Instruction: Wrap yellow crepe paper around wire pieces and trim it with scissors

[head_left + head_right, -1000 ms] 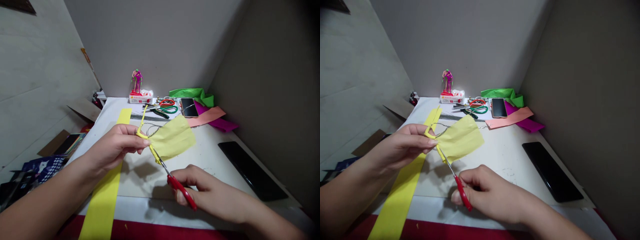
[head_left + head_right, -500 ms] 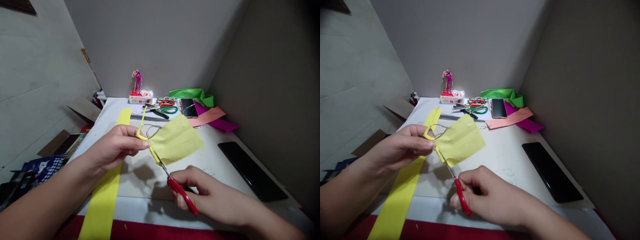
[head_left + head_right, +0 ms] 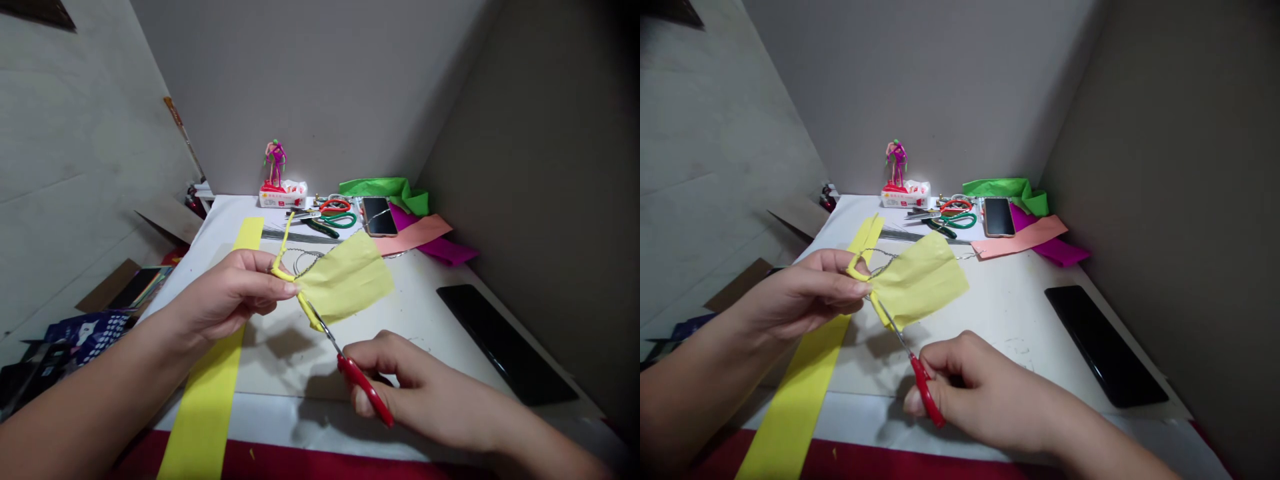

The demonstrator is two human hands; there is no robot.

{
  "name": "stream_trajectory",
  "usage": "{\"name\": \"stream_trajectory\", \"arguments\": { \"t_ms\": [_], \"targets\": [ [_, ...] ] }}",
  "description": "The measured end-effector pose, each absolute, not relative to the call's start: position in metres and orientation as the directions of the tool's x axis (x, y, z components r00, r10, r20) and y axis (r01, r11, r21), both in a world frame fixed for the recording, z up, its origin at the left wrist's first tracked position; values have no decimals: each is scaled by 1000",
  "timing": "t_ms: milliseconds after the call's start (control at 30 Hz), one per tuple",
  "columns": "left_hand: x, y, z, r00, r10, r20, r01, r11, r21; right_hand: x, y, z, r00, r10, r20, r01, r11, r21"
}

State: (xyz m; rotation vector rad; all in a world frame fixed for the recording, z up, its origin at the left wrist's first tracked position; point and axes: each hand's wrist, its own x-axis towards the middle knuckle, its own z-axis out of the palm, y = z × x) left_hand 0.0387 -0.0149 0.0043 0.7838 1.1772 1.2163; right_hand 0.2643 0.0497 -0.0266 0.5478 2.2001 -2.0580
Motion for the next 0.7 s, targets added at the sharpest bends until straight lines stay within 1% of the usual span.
{"name": "stream_trajectory", "arguments": {
  "t_ms": [167, 267, 400, 700],
  "targets": [
    [37, -15, 4, -45, 965, -256, -300, 232, 925, 264, 52, -28, -941, 176, -290, 294, -2, -956],
    [38, -14, 5, -44, 965, -258, -315, 232, 920, 263, 51, -27, -947, 171, -272, 277, 9, -961],
    [39, -14, 5, -36, 965, -261, -323, 236, 916, 262, 49, -25, -944, 193, -267, 279, 39, -960],
    [41, -12, 4, -52, 958, -281, -331, 249, 910, 261, 48, -26, -942, 211, -260, 275, 45, -960]
  ]
}}
